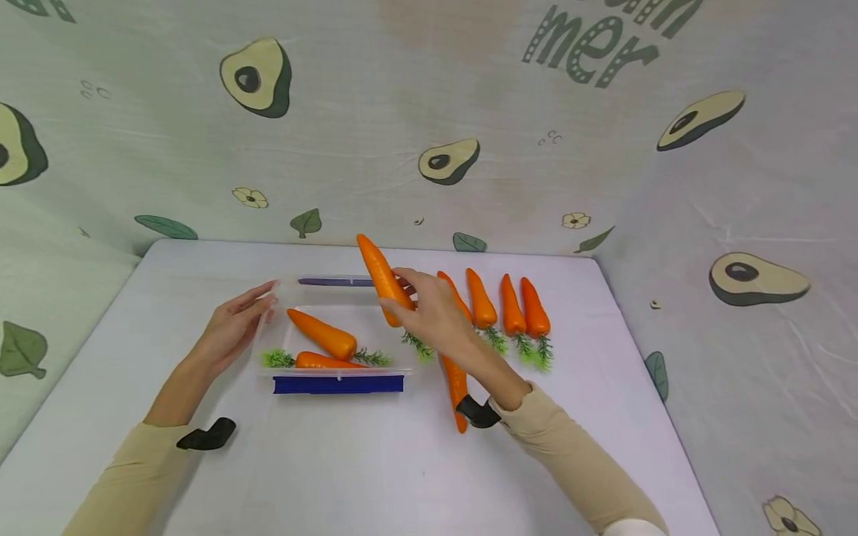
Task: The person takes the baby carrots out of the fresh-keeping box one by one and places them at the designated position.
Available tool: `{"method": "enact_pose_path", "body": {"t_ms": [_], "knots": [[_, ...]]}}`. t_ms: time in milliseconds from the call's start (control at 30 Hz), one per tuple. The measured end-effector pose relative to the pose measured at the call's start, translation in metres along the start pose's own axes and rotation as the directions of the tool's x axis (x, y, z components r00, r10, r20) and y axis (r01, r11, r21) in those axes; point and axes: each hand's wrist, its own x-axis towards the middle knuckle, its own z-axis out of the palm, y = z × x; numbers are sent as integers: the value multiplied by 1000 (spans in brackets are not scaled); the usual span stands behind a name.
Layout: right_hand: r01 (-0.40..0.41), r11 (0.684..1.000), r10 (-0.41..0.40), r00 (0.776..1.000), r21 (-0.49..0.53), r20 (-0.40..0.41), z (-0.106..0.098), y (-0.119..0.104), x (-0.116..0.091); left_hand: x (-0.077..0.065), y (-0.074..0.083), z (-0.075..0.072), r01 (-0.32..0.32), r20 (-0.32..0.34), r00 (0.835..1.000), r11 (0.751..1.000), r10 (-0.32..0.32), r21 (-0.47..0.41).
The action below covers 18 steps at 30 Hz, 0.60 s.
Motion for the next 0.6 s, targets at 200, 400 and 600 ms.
{"method": "enact_pose_path", "body": {"t_ms": [200,400,600], "knots": [[-42,997,46,996,57,-78,-12,9,-14,-1,1,0,2,-4,1000,1000,-2,18],[-90,993,101,985,83,-142,-19,23,-31,-1,1,1,1,-2,1000,1000,-1,13],[-129,990,137,973,55,-188,-26,43,-52,2,-1,0,-5,-2,1000,1000,5,-10]]}}
